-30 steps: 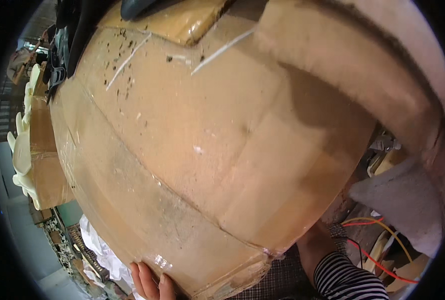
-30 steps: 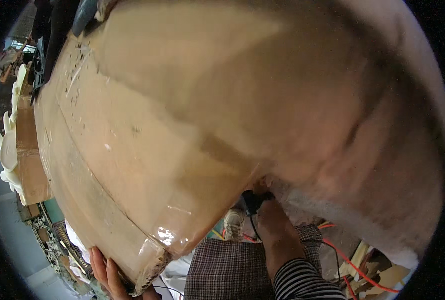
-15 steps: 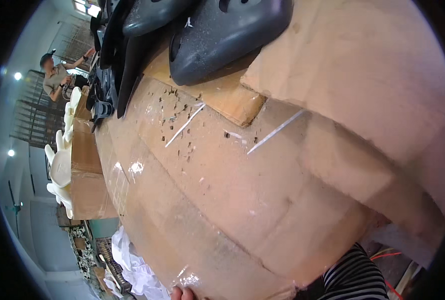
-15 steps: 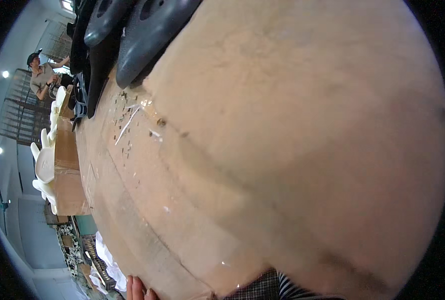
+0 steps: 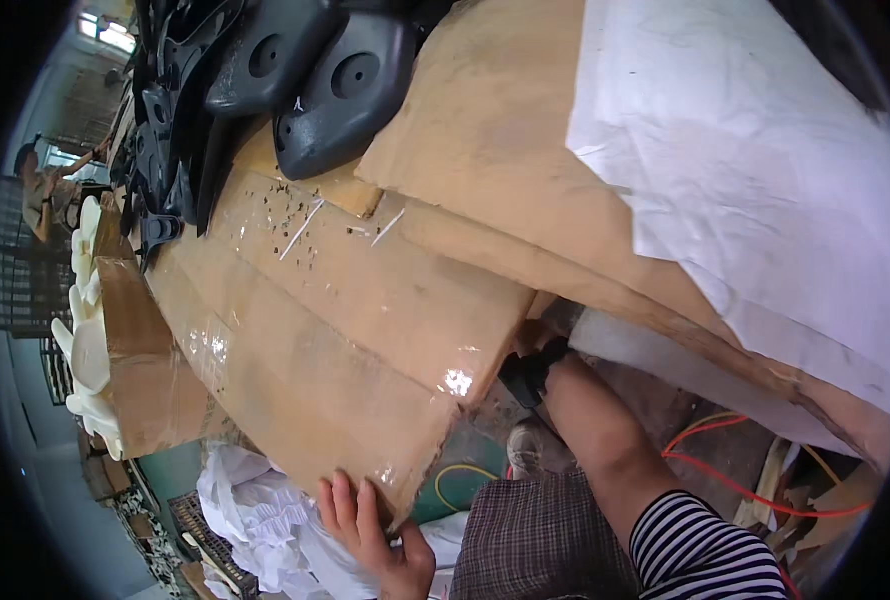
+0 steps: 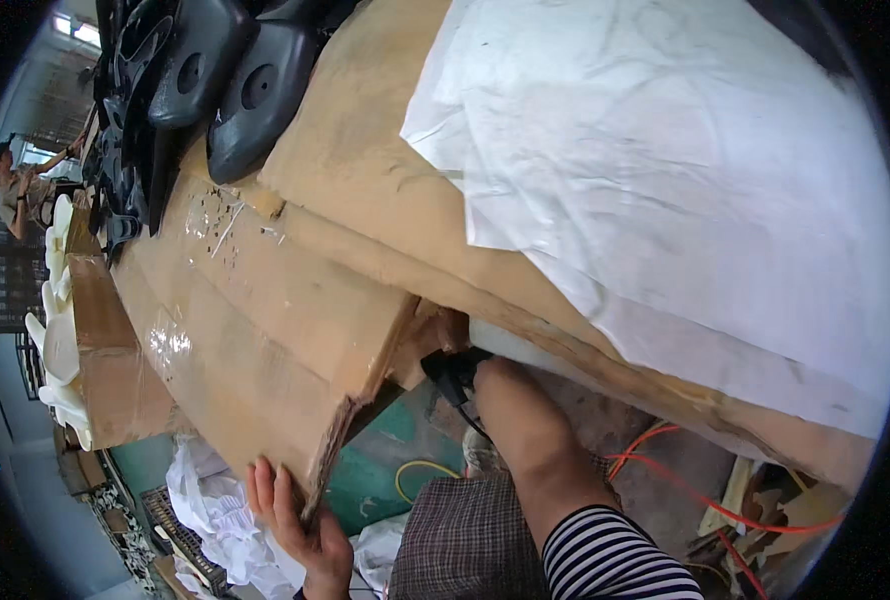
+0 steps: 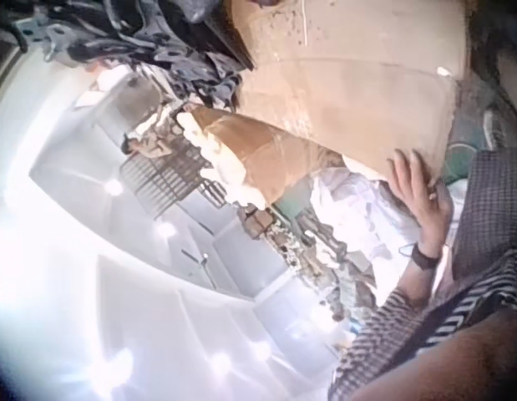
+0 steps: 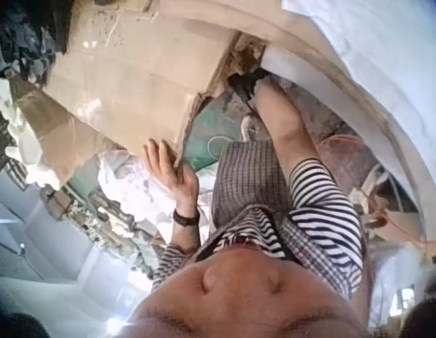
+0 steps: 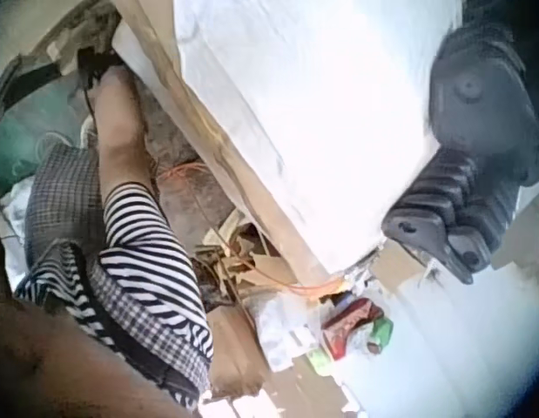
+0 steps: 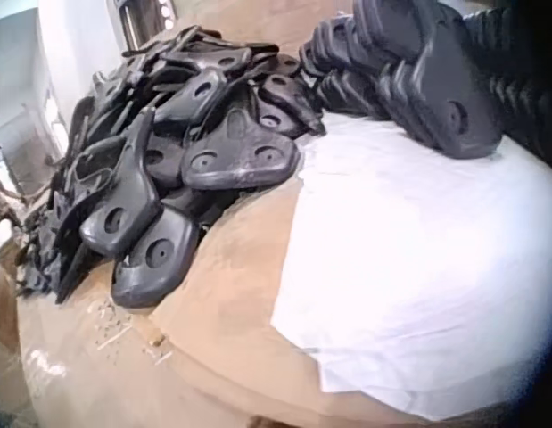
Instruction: The person repeatedly picks up black plastic parts from a pile on a table, sprays them with a handheld spray gun, and places them into a neat stack. The person handles the parts one at a time, turning them over to coat different sides before stacking them.
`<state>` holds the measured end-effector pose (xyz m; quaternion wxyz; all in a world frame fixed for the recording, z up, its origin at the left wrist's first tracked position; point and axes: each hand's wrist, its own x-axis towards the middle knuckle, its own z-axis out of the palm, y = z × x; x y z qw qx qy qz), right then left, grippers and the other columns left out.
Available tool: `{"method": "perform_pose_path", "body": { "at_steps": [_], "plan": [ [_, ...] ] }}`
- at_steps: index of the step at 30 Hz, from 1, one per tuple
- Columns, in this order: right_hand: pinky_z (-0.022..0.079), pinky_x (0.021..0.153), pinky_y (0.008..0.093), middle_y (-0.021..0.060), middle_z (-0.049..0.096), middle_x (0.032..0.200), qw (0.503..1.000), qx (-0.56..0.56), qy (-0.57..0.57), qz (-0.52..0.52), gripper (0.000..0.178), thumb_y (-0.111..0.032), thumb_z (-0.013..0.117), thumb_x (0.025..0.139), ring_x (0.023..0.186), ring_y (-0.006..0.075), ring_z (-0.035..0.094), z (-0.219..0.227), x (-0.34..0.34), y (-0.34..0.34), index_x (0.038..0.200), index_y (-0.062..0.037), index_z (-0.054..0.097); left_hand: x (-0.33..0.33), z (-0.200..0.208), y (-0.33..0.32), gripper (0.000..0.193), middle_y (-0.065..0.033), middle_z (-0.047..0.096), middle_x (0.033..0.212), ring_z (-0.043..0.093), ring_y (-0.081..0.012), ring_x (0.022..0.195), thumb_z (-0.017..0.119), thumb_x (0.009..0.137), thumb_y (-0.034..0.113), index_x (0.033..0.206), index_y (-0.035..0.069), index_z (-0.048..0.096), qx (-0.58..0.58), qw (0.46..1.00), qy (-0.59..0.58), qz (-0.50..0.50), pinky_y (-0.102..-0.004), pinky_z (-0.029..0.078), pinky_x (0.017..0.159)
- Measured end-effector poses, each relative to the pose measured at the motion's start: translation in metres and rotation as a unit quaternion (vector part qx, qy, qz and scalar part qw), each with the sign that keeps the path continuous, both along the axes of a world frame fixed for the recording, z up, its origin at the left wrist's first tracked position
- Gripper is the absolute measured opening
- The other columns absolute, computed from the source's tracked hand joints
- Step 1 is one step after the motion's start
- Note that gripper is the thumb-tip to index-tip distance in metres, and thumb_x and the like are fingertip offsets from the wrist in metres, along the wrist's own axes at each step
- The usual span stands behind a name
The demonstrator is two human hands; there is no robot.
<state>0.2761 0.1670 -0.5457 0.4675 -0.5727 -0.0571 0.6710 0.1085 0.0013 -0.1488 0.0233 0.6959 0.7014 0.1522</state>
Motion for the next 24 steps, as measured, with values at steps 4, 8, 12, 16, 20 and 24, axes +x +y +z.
{"method": "perform_pose_path", "body": {
  "at_steps": [4,8,12,16,20,24],
  "plan": [
    [0.052,0.082,0.0396,0.0121,0.057,0.113,0.999,0.024,0.046,0.017,0.062,-0.032,0.068,0.086,0.098,0.0271,0.061,0.039,0.033,-0.044,0.134,-0.0031,0.042,-0.005,-0.001,-0.003,0.059,-0.0235,0.037,0.143,0.025,-0.046,0.136,0.05,0.07,-0.001,0.128,-0.001,0.047,-0.017,1.0,-0.018,0.003,-0.0571,0.018,0.111],
    [0.053,0.077,0.0347,0.0092,0.06,0.107,0.988,-0.095,-0.019,0.122,0.045,-0.027,0.061,0.091,0.088,0.0223,0.065,0.145,0.092,-0.126,0.128,-0.0047,0.048,-0.011,-0.003,-0.005,0.064,-0.0223,0.035,0.144,0.025,-0.0457,0.135,0.052,0.066,-0.004,0.13,0.0,0.046,-0.017,1.0,-0.007,-0.009,-0.0567,0.018,0.11],
    [0.054,0.069,0.0297,0.01,0.062,0.098,0.952,-0.165,-0.069,0.25,0.041,-0.025,0.058,0.092,0.082,0.021,0.066,0.245,0.169,-0.22,0.126,-0.0039,0.049,-0.014,0.0,0.0,0.073,-0.0211,0.032,0.146,0.025,-0.044,0.135,0.052,0.064,-0.009,0.135,0.003,0.04,-0.051,0.998,0.006,-0.029,-0.0545,0.019,0.111],
    [0.055,0.067,0.0337,0.0087,0.064,0.088,0.954,-0.186,-0.061,0.227,0.033,-0.024,0.057,0.092,0.073,0.0201,0.066,0.29,0.233,-0.297,0.118,-0.0031,0.054,-0.016,0.017,0.001,0.077,-0.0203,0.028,0.148,0.021,-0.0438,0.137,0.056,0.067,-0.005,0.14,0.005,0.034,-0.116,0.992,0.03,-0.037,-0.0575,0.019,0.109],
    [0.051,0.059,0.031,0.0068,0.062,0.077,0.952,-0.216,-0.162,0.141,0.017,-0.019,0.055,0.089,0.066,0.0177,0.061,0.374,0.261,-0.31,0.094,-0.0059,0.063,-0.013,0.032,0.004,0.082,-0.0145,0.023,0.153,0.016,-0.0429,0.14,0.057,0.067,-0.004,0.143,0.012,0.031,-0.221,0.974,-0.051,0.012,-0.0585,0.022,0.108],
    [0.047,0.055,0.0317,0.0085,0.058,0.073,0.948,-0.23,-0.165,0.145,0.013,-0.016,0.051,0.089,0.062,0.0179,0.057,0.37,0.287,-0.318,0.084,-0.0074,0.059,-0.015,0.029,0.011,0.085,-0.0101,0.02,0.154,0.015,-0.0433,0.141,0.058,0.066,-0.002,0.144,0.017,0.03,-0.253,0.962,-0.095,0.03,-0.059,0.025,0.108]
  ]
}}
